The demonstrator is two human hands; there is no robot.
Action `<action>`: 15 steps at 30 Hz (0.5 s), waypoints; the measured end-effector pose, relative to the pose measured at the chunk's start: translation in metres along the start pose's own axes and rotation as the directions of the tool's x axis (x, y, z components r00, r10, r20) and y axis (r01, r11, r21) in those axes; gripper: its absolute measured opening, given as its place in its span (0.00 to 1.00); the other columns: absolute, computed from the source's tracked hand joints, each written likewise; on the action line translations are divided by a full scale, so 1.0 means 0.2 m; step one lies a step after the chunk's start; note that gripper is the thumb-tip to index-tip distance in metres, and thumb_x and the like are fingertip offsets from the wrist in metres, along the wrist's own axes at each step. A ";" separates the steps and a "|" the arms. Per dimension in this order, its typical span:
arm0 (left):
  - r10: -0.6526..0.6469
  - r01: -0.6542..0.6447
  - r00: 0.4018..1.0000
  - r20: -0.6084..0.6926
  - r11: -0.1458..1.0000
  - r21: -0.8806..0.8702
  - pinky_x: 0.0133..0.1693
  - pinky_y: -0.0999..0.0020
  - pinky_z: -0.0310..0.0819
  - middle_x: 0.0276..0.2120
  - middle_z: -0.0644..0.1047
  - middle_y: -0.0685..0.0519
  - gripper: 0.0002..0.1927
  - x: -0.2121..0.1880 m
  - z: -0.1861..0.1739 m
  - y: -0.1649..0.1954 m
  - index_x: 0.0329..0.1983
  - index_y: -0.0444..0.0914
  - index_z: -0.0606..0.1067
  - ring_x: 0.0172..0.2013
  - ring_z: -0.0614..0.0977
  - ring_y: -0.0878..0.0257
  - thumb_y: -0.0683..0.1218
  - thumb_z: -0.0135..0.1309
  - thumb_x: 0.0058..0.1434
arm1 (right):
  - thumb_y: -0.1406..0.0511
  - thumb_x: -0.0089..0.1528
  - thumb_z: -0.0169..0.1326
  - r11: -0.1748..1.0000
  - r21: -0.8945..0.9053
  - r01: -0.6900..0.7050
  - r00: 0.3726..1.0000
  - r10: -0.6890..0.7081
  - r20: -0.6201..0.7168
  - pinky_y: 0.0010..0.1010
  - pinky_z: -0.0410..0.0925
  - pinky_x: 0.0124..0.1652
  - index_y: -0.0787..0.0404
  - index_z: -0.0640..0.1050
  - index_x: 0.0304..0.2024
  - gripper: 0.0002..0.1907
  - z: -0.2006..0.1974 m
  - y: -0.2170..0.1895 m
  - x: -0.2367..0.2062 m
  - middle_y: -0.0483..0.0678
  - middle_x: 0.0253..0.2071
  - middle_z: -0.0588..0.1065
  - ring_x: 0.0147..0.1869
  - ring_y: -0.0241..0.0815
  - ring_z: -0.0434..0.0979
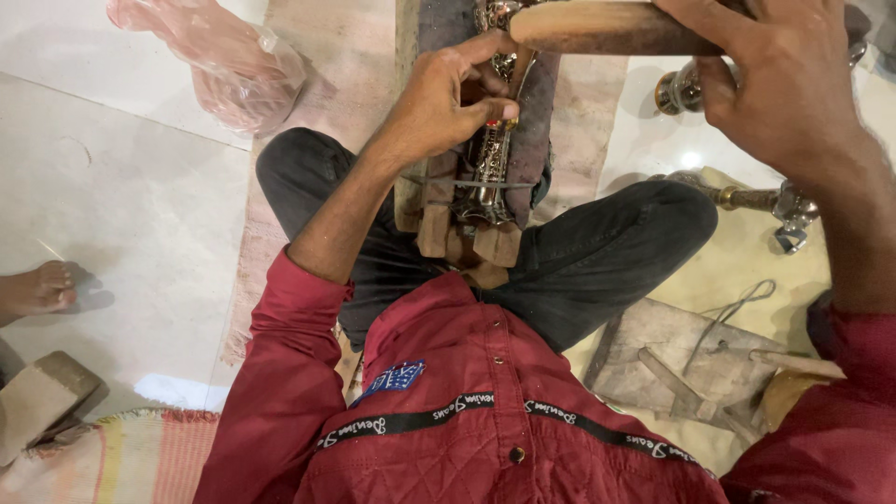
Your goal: The person sits cross-legged on the floor holding an ornate metal vase steady with one hand while striking a small punch placed against the vase's surface with a wooden mallet, working the decoration in sections. The person repositions the punch and rotates the vase to continue hammering different areas of the pattern.
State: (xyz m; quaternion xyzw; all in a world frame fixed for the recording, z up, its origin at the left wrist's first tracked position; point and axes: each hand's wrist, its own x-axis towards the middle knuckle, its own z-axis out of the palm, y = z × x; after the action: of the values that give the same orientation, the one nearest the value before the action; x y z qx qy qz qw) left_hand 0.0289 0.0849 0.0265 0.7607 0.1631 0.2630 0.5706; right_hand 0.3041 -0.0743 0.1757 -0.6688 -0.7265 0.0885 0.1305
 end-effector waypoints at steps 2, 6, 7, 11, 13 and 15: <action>0.039 -0.039 0.999 0.009 0.999 0.009 0.45 0.63 0.85 0.40 0.86 0.50 0.31 0.01 -0.01 0.00 0.68 0.44 0.71 0.42 0.89 0.63 0.45 0.70 0.64 | 0.72 0.71 0.61 0.998 -0.022 -0.055 0.998 0.056 0.016 0.38 0.69 0.38 0.65 0.75 0.62 0.18 -0.01 -0.01 0.01 0.59 0.39 0.76 0.34 0.52 0.76; 0.037 -0.037 0.999 0.030 0.999 0.001 0.46 0.61 0.85 0.41 0.87 0.51 0.30 0.01 -0.02 0.00 0.69 0.45 0.71 0.42 0.89 0.63 0.46 0.67 0.66 | 0.72 0.68 0.61 0.997 -0.070 0.015 1.000 -0.017 -0.018 0.41 0.69 0.39 0.64 0.75 0.63 0.20 -0.02 -0.05 0.03 0.59 0.42 0.76 0.36 0.54 0.76; 0.009 -0.008 0.999 0.038 1.000 -0.011 0.45 0.61 0.84 0.40 0.87 0.51 0.30 0.00 -0.02 0.00 0.69 0.45 0.71 0.41 0.88 0.63 0.46 0.68 0.65 | 0.72 0.67 0.61 0.995 -0.098 0.027 0.999 -0.029 -0.022 0.42 0.70 0.40 0.64 0.76 0.63 0.21 -0.02 -0.06 0.03 0.59 0.43 0.76 0.37 0.54 0.76; -0.026 0.026 0.998 0.051 1.000 0.000 0.42 0.63 0.83 0.39 0.87 0.51 0.31 0.00 -0.03 -0.02 0.68 0.45 0.71 0.37 0.87 0.65 0.46 0.69 0.64 | 0.72 0.65 0.61 0.998 -0.066 -0.018 1.000 0.017 -0.013 0.45 0.70 0.41 0.63 0.76 0.63 0.23 -0.04 -0.09 0.06 0.58 0.45 0.76 0.39 0.55 0.77; 0.007 -0.007 0.999 0.037 1.000 -0.015 0.45 0.64 0.84 0.40 0.87 0.51 0.30 0.00 -0.02 -0.03 0.68 0.44 0.71 0.39 0.88 0.65 0.47 0.69 0.65 | 0.73 0.63 0.61 0.974 -0.217 0.065 0.997 -0.073 -0.031 0.46 0.70 0.42 0.62 0.76 0.63 0.24 -0.04 -0.10 0.06 0.57 0.46 0.76 0.40 0.56 0.77; 0.062 -0.062 0.998 0.006 0.996 -0.063 0.49 0.65 0.85 0.43 0.87 0.51 0.31 0.00 -0.01 -0.03 0.69 0.43 0.70 0.44 0.89 0.65 0.46 0.70 0.66 | 0.73 0.64 0.61 0.964 -0.240 0.112 0.990 -0.129 -0.055 0.47 0.70 0.43 0.62 0.76 0.63 0.24 -0.05 -0.11 0.06 0.57 0.47 0.76 0.43 0.55 0.77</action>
State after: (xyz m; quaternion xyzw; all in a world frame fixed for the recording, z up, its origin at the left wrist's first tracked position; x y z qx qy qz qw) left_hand 0.0274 0.0889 0.0208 0.7479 0.1289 0.2827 0.5866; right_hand 0.2847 -0.0639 0.1926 -0.6369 -0.7661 -0.0302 0.0802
